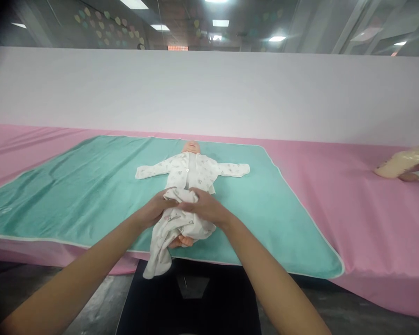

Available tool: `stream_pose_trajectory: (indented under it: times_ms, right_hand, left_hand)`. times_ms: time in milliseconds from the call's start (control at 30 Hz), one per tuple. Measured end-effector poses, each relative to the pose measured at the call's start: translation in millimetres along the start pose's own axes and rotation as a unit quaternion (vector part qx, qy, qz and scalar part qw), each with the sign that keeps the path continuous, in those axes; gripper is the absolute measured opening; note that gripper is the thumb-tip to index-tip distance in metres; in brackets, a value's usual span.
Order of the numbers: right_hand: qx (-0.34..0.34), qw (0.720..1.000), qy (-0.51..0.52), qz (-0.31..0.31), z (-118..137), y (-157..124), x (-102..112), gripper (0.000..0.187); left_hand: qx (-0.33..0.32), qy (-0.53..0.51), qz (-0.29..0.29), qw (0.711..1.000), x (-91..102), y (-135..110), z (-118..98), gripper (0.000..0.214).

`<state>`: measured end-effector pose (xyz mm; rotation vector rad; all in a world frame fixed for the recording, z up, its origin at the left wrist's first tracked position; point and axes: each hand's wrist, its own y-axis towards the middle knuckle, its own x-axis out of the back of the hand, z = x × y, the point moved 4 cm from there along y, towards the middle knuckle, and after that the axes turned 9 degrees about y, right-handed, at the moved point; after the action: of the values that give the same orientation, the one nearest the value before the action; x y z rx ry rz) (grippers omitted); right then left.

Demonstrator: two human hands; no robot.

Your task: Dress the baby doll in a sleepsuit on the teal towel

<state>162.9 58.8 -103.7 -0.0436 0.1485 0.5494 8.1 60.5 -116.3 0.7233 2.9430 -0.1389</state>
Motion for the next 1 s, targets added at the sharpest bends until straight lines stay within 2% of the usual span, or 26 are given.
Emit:
stream_pose_trajectory:
  times_ms: [67,100,167,267,300,367,467,533,600,667,767,833,867,933,1000]
  right_hand:
    - [-0.01,0.997,-0.069,0.046,-0.9,6.2,-7.8,0.033]
    - [-0.015,0.996,-0.078,0.048,-2.2,9.4,-8.9,0.032]
    - [-0.026,0.999,-0.038,0.028,-5.8,14.9,-7.5,0.032]
    - [-0.014,0.998,0.063,-0.004,-9.5,19.8,-6.3,0.039]
    - [-0.005,0.998,0.069,-0.002,-9.2,20.4,-7.6,0.041]
    - [-0.005,0.999,0.017,0.041,-7.3,20.4,-14.0,0.045]
    - [-0.053,0.982,-0.127,0.128,-4.8,18.5,-22.3,0.042]
    - [-0.059,0.981,-0.151,0.106,-0.2,19.2,-20.1,0.035]
    - [-0.043,0.992,-0.107,0.059,4.6,20.6,-16.4,0.035]
    - [-0.03,0.998,-0.049,0.039,6.0,21.1,-15.5,0.04]
    - [-0.04,0.994,-0.059,0.086,2.1,20.1,-20.9,0.048]
    - [-0.063,0.984,-0.114,0.122,-2.4,19.2,-23.1,0.042]
    - [-0.069,0.981,-0.135,0.119,-4.0,19.5,-22.0,0.038]
    - [-0.056,0.987,-0.136,0.062,-4.7,21.5,-15.2,0.031]
    - [-0.03,0.996,-0.088,0.002,-4.8,23.0,-8.9,0.031]
  left_hand:
    - [-0.023,-0.044,-0.056,0.997,0.8,0.0,7.0,0.019]
    - [-0.027,-0.061,-0.069,0.995,1.8,-1.0,9.3,0.018]
    - [-0.017,-0.071,-0.049,0.996,2.2,-3.7,12.4,0.023]
    - [0.006,-0.034,0.017,0.999,-1.7,-7.6,14.9,0.035]
    - [0.002,-0.028,0.014,0.999,-2.7,-8.0,14.9,0.035]
    - [-0.027,-0.045,-0.037,0.998,-2.5,-7.7,13.3,0.03]
    - [-0.064,-0.082,-0.109,0.989,-0.2,-8.5,9.2,0.025]
    - [-0.051,-0.047,-0.083,0.994,-0.5,-10.6,6.0,0.025]
    - [-0.015,0.03,-0.018,0.999,-1.8,-13.4,3.9,0.028]
    - [0.006,0.077,0.008,0.997,-0.7,-15.4,2.5,0.029]
    - [-0.008,0.001,-0.05,0.999,4.3,-14.5,3.8,0.028]
    - [-0.019,-0.078,-0.079,0.994,5.9,-14.1,8.5,0.031]
    - [-0.019,-0.101,-0.08,0.991,6.4,-14.5,11.0,0.032]
    - [-0.01,-0.099,-0.049,0.994,6.3,-16.4,14.0,0.033]
    - [0.013,-0.047,0.01,0.999,4.8,-18.5,14.0,0.037]
